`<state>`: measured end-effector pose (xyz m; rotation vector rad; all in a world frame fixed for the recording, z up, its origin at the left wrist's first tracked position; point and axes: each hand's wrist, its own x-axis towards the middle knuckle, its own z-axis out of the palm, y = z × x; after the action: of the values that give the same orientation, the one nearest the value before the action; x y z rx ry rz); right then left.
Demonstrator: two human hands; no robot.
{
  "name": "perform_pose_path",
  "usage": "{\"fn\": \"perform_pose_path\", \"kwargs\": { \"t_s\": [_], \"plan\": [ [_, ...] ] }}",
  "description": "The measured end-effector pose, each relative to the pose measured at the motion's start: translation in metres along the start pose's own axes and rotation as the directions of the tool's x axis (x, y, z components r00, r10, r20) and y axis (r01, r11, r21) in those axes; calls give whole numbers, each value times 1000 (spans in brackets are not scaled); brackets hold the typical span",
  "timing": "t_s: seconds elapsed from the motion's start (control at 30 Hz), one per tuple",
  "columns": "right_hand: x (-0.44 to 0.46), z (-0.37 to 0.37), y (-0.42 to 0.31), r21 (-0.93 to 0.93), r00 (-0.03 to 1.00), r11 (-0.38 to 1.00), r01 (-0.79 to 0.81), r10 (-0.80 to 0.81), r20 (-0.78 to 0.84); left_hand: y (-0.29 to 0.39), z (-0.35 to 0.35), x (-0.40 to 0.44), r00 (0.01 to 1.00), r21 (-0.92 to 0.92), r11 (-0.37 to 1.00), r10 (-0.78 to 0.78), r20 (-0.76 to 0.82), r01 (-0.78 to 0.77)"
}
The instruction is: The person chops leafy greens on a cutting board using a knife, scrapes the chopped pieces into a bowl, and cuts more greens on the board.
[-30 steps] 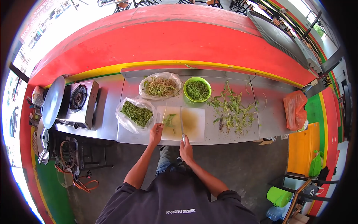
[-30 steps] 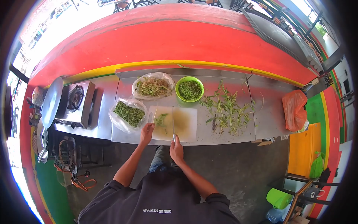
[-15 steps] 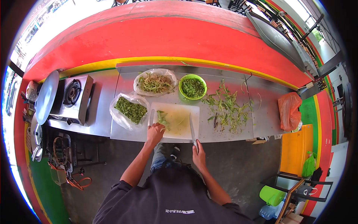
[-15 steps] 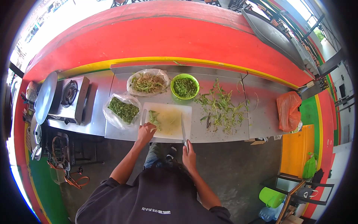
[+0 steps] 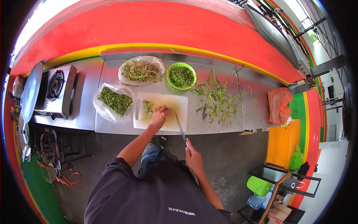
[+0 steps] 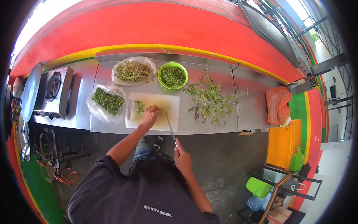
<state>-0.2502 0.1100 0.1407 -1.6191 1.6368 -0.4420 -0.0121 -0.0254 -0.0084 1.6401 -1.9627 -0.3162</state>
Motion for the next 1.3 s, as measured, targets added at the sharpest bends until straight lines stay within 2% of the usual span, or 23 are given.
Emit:
{"fn": "perform_pose_path", "kwargs": {
  "t_s": [0.13,0.43,0.53,0.6,0.7,0.83,0.9,1.03,1.1,1.2,1.3],
  "plan": [
    [14,2,-6,-76,999,996,-39,41,26,-6,-6,-3,996,-4,997,72,44,-72],
    [32,26,0,-143,999,989,26,-19,50,-4,-19,-9,992,23,994,101,76,-103],
    [49,40,4,-264,996,965,-8,30,81,-1,-23,-11,994,15,996,84,74,-86],
    [64,55,14,-231,989,963,140,-147,-14,-1,-17,-13,995,-6,997,73,64,-73],
    [68,58,16,-121,980,979,166,-177,-86,-6,-13,-12,999,-13,999,46,14,-46],
    [54,55,21,-140,997,987,77,-81,-19,-6,-10,-16,999,-44,998,52,-4,-52],
    [54,65,28,-132,972,969,209,-221,-85,-6,-11,-14,998,-31,998,55,-6,-55],
    [71,79,30,-258,984,954,152,-172,-57,-2,-18,-15,998,-38,998,50,25,-49],
    [83,82,24,-164,965,962,220,-240,-109,-3,-12,-15,998,-17,998,55,31,-55],
    [80,76,17,-104,977,980,167,-179,-113,-8,-11,-14,999,-23,998,51,-1,-51],
    [75,78,24,-111,979,978,179,-188,-77,-7,-9,-15,999,-54,997,49,-5,-49]
  ]
}}
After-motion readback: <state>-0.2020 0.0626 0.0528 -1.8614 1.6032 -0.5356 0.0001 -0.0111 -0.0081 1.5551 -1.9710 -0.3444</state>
